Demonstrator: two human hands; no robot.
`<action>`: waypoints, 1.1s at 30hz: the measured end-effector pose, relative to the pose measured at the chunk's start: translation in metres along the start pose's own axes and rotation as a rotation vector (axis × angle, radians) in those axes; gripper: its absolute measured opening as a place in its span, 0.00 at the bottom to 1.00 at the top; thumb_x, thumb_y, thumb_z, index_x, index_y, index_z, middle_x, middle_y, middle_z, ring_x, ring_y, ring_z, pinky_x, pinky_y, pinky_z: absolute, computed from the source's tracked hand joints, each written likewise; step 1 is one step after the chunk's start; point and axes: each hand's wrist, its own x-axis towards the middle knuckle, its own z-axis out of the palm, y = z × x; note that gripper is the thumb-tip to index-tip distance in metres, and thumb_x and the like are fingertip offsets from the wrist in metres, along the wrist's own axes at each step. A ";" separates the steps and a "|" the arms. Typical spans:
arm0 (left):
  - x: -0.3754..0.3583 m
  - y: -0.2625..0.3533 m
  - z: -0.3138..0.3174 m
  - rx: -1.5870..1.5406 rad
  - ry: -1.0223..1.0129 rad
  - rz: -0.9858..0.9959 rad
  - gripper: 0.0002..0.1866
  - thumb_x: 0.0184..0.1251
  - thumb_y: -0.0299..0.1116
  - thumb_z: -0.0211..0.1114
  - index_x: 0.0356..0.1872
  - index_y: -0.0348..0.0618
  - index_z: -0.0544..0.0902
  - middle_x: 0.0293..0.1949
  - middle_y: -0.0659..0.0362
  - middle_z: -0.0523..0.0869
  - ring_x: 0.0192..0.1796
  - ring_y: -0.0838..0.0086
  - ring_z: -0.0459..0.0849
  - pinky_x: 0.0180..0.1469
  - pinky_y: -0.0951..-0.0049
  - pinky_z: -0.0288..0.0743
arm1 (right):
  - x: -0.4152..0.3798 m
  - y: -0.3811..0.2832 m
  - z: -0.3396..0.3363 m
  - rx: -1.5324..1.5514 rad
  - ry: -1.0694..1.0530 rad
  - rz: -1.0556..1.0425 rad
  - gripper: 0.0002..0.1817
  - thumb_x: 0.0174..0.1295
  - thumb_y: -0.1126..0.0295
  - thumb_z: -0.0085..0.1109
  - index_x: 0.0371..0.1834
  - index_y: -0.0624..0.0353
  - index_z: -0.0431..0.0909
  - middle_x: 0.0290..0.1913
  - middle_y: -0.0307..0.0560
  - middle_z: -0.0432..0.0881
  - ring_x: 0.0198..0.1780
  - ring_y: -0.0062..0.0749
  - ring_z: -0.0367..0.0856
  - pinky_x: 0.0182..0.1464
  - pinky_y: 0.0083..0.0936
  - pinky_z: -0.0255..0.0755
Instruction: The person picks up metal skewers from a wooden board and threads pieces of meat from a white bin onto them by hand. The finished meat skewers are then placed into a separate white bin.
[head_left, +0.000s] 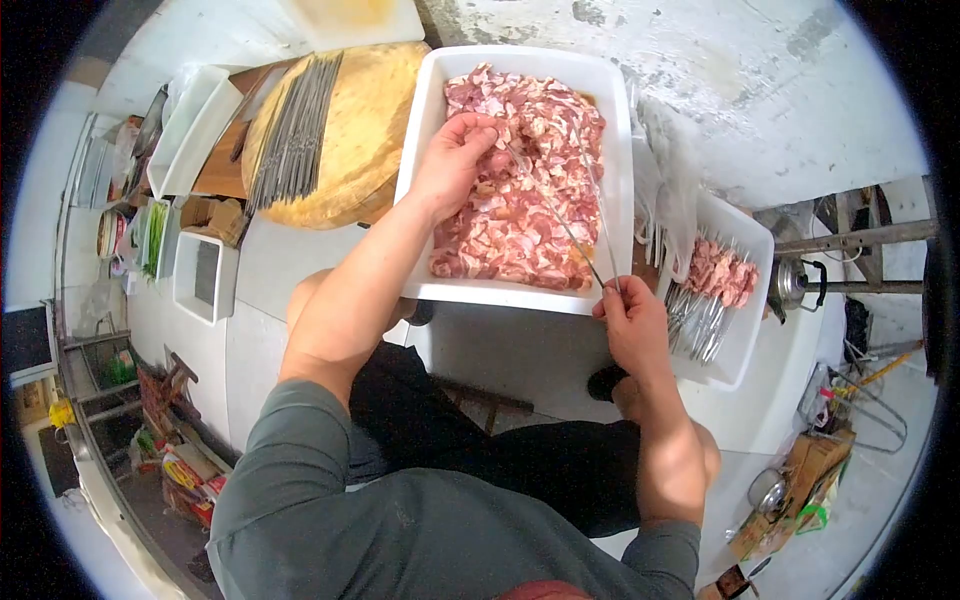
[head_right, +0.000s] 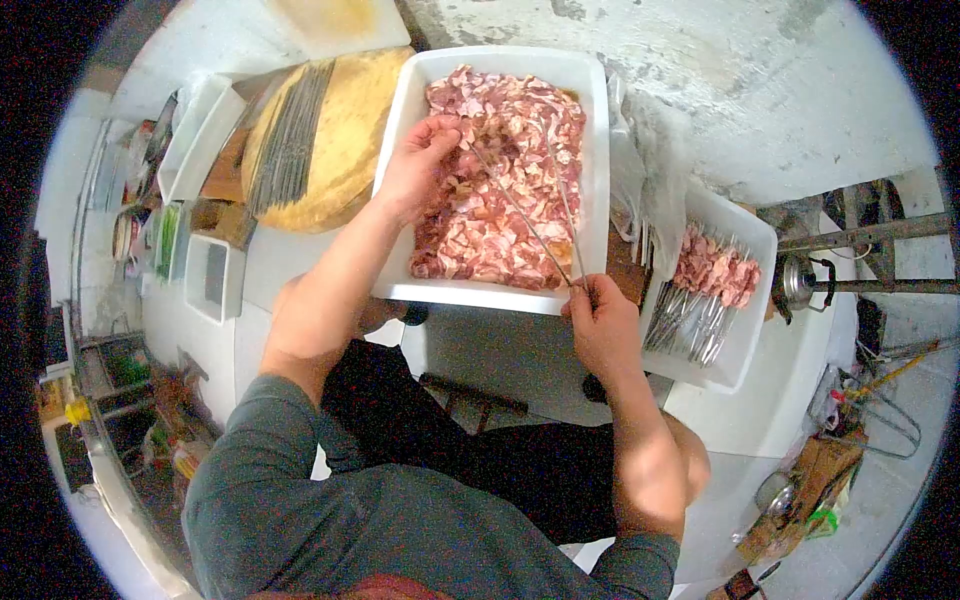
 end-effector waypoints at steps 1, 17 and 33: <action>0.000 0.000 0.000 -0.001 -0.017 0.013 0.09 0.73 0.25 0.58 0.50 0.37 0.76 0.44 0.57 0.84 0.39 0.74 0.83 0.43 0.76 0.79 | 0.000 0.001 0.000 -0.002 0.000 0.001 0.10 0.69 0.68 0.54 0.41 0.64 0.78 0.27 0.49 0.85 0.31 0.33 0.85 0.39 0.29 0.76; -0.005 0.017 0.005 -0.259 0.024 -0.171 0.10 0.74 0.27 0.56 0.51 0.34 0.76 0.47 0.54 0.83 0.45 0.66 0.86 0.51 0.70 0.83 | 0.003 0.006 0.006 0.040 0.023 -0.005 0.07 0.70 0.70 0.53 0.39 0.62 0.77 0.27 0.36 0.81 0.28 0.15 0.72 0.31 0.16 0.65; 0.001 0.003 -0.005 -0.230 -0.064 -0.149 0.11 0.74 0.29 0.58 0.53 0.37 0.76 0.45 0.57 0.81 0.46 0.66 0.86 0.51 0.72 0.83 | 0.003 0.004 0.005 0.011 0.033 -0.050 0.09 0.68 0.69 0.54 0.40 0.64 0.78 0.27 0.47 0.85 0.31 0.32 0.85 0.37 0.29 0.76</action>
